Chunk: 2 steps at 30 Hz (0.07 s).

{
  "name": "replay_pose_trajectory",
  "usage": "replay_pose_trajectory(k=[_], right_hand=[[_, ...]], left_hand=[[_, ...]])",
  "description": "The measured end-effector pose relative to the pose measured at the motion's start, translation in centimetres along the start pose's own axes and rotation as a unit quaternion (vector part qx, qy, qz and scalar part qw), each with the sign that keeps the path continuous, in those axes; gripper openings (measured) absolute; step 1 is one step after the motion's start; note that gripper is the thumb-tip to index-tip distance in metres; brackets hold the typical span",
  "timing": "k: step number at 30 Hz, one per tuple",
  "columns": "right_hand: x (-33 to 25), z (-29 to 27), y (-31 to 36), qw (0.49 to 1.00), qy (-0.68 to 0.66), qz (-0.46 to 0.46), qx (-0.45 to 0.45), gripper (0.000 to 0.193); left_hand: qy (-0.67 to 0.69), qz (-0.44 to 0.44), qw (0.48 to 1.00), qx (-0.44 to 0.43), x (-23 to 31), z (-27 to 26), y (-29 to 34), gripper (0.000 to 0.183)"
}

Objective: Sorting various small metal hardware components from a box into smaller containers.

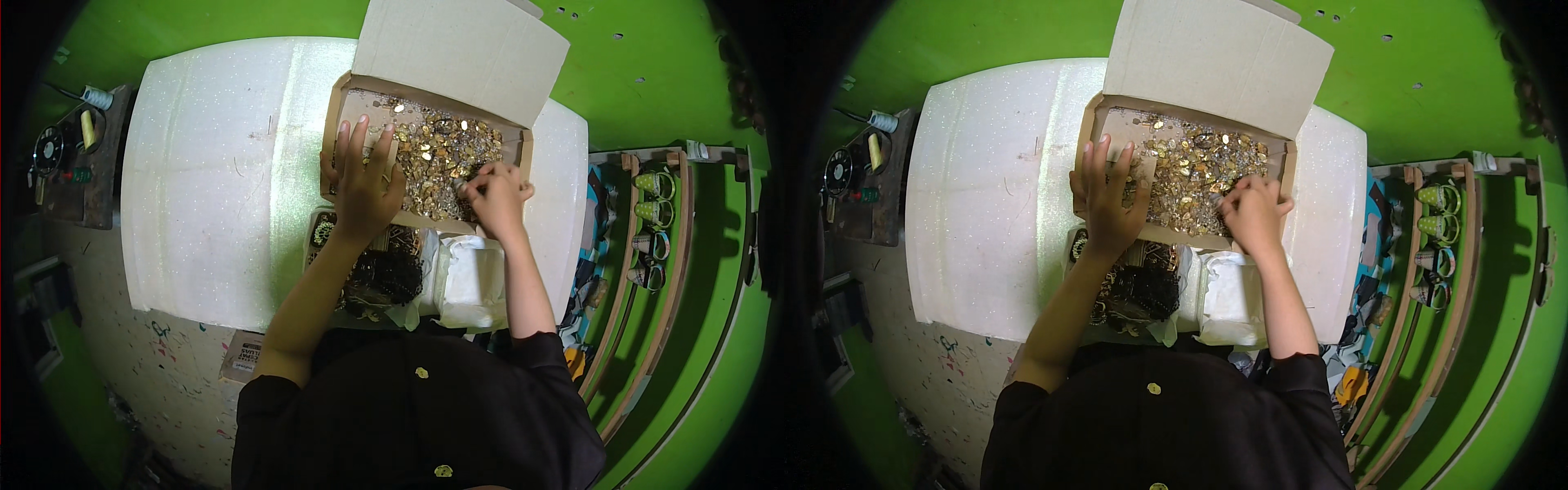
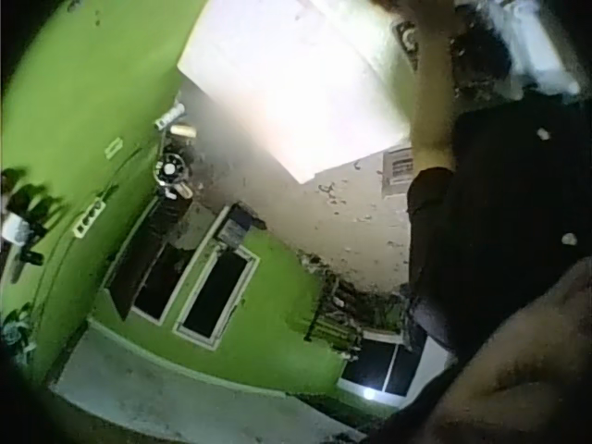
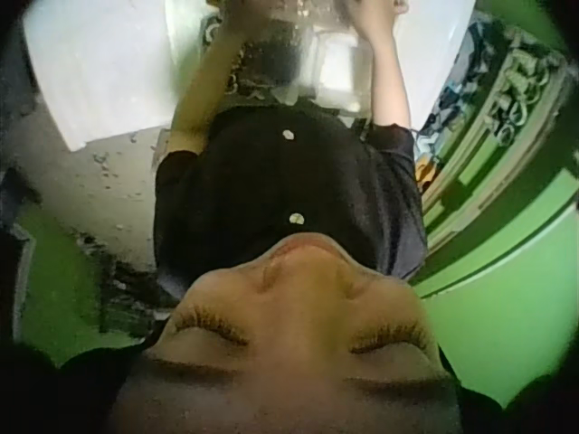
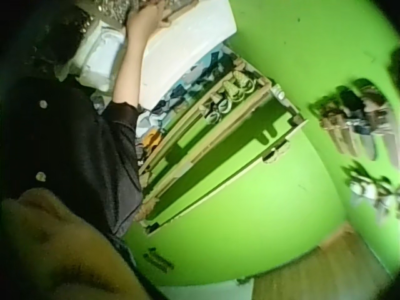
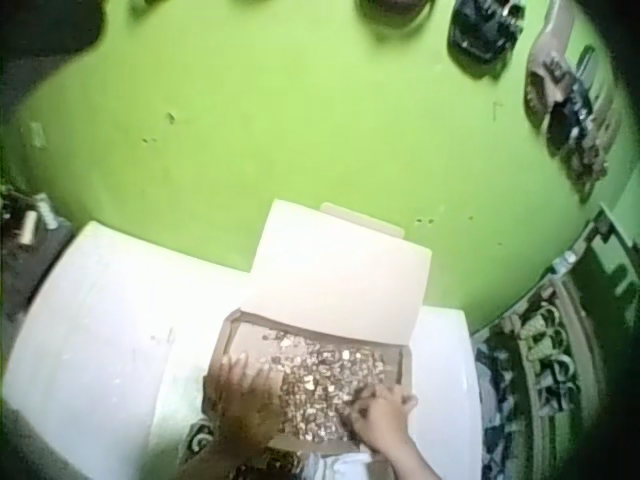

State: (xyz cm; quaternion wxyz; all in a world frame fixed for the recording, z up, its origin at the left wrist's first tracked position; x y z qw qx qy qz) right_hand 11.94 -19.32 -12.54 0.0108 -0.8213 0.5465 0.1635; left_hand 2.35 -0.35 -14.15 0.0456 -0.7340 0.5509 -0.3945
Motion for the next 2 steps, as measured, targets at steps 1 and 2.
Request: replay_pose_trajectory(k=[1, 2], right_hand=[[0.49, -0.59, -0.55, 0.999, 0.016, 0.02, 0.021, 0.007], [1.03, -0.87, -1.3, 0.998, 0.035, 0.025, 0.036, 0.009]], left_hand=[[0.007, -0.001, 1.0, 0.009, -0.11, 0.11, 0.01, 0.052], [0.015, -0.001, 1.0, 0.017, -0.15, 0.36, -0.07, 0.051]])
Point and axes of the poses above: each hand's wrist, its own y-axis away from the middle knuckle, its own z-axis out of the palm, x = y × z, the point moved 4 cm from there along -y, towards the middle knuckle, and after that the axes turned 4 degrees about -y, right-handed, at the moved point
